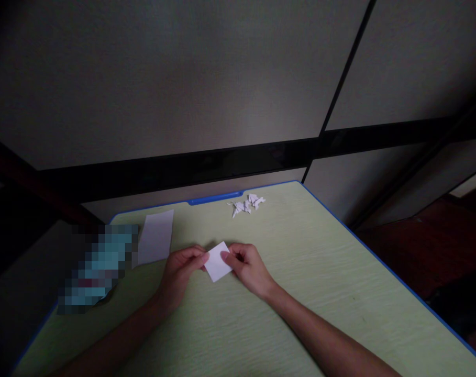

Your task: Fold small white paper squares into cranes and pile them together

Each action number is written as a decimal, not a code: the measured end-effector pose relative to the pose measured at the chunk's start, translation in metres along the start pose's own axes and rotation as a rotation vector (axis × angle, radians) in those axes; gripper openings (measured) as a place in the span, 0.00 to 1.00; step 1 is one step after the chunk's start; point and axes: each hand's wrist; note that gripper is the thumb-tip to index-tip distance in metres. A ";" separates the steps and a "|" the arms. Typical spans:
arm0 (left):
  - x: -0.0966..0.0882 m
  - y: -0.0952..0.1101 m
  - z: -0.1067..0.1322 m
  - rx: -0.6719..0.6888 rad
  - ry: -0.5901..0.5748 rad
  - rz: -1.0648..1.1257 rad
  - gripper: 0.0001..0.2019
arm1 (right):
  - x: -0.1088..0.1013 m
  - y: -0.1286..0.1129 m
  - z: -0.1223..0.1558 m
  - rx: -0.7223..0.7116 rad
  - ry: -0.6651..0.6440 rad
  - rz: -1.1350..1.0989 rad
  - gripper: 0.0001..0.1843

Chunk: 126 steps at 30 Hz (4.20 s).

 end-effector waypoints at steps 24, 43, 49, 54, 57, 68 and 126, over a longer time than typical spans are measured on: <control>-0.001 -0.002 0.001 -0.041 -0.039 -0.004 0.08 | 0.003 -0.003 0.003 0.033 0.112 -0.112 0.16; -0.002 -0.007 -0.001 -0.038 -0.008 0.018 0.10 | 0.002 0.005 -0.004 0.108 0.019 -0.482 0.20; -0.003 -0.010 -0.003 -0.066 0.046 0.032 0.08 | 0.001 0.001 -0.003 0.068 0.058 -0.395 0.16; 0.000 -0.004 0.000 -0.041 0.004 0.027 0.09 | 0.003 -0.004 0.001 0.033 0.065 -0.177 0.17; 0.001 -0.001 0.003 -0.043 -0.085 0.035 0.11 | 0.003 -0.003 0.002 0.019 0.027 -0.145 0.18; -0.002 -0.004 0.001 -0.072 -0.173 0.004 0.10 | 0.000 -0.004 0.004 -0.020 -0.001 -0.115 0.19; 0.004 -0.008 -0.006 -0.263 0.157 0.215 0.10 | 0.007 -0.002 -0.001 0.117 0.308 -0.339 0.13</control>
Point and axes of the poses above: each hand's wrist, its own z-axis away from the middle knuckle, its own x-axis out of the palm, y = z × x, and after that the axes turned 13 degrees about y, right-handed
